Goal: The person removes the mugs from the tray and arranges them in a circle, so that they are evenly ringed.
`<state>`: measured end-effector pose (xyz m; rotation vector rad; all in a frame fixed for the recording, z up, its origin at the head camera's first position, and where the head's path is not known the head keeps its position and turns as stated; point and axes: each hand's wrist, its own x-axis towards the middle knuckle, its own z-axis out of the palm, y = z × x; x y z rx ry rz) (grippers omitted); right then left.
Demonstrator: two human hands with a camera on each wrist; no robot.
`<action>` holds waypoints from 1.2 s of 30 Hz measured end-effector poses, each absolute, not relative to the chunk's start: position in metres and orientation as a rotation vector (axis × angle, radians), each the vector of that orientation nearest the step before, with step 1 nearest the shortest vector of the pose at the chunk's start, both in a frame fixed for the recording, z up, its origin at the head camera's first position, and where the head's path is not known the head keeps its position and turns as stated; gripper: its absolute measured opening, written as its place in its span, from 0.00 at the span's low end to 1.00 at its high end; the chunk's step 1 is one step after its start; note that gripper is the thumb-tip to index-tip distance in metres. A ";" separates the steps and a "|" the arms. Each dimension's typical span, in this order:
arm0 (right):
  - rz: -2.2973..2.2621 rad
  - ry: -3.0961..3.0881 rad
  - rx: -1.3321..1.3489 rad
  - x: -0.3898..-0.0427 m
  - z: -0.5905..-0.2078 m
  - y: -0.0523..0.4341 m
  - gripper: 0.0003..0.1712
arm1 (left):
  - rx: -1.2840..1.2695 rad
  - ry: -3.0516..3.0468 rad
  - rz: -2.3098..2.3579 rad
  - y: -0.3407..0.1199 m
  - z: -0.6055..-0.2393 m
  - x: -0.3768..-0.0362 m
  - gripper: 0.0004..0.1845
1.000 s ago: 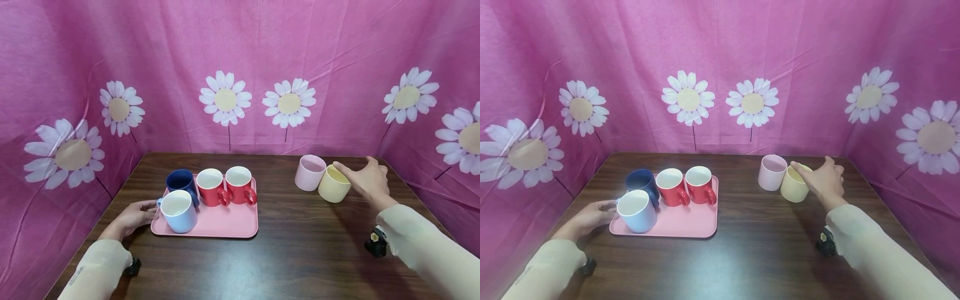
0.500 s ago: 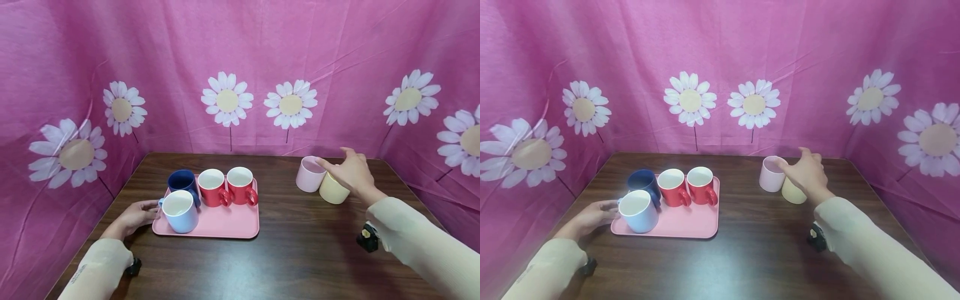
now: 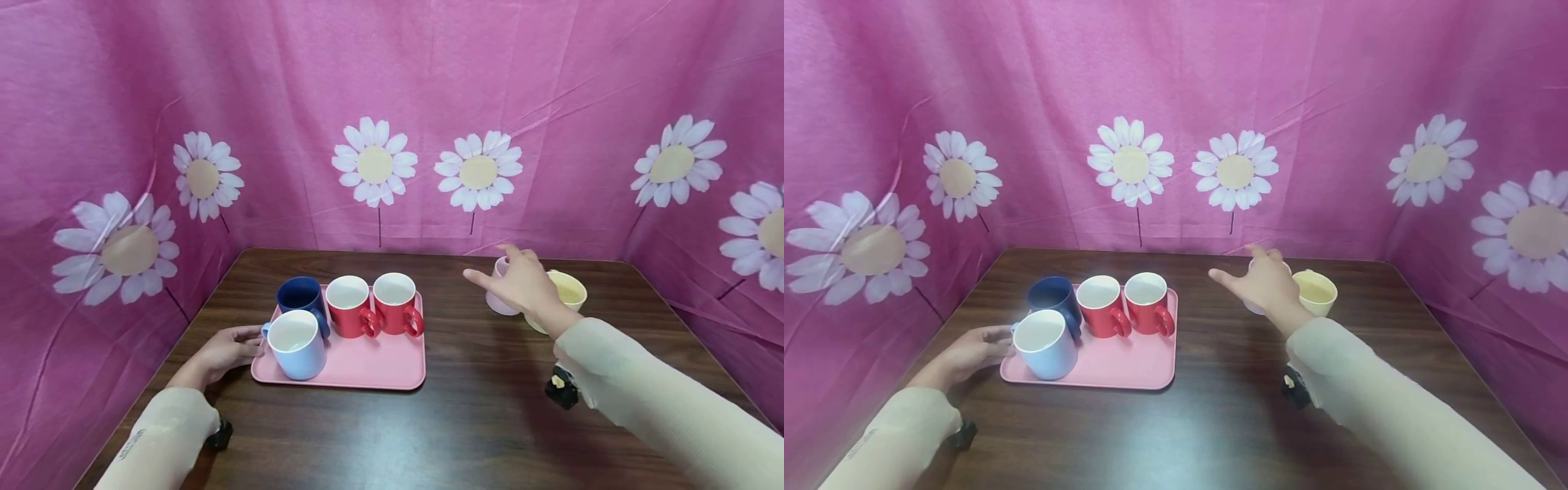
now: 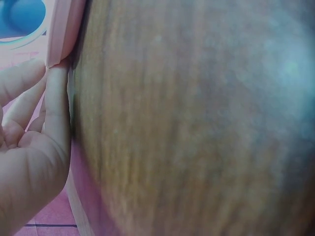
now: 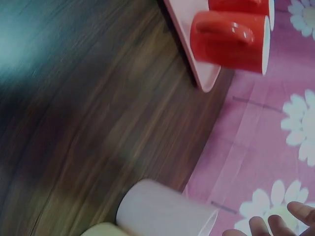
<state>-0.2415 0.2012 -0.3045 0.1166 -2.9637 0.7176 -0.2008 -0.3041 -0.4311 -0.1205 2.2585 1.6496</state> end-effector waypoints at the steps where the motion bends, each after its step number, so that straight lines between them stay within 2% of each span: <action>1: 0.700 -2.968 0.136 -0.242 -0.306 0.197 0.61 | -0.121 2.258 1.652 -0.304 -0.431 -0.201 0.33; 17: 0.592 -2.983 0.337 -0.244 -0.323 0.126 0.52 | -0.154 2.261 1.675 -0.305 -0.432 -0.201 0.32; 36: 0.364 -2.953 0.581 -0.232 -0.342 0.057 0.52 | -0.131 2.274 1.666 -0.301 -0.429 -0.200 0.32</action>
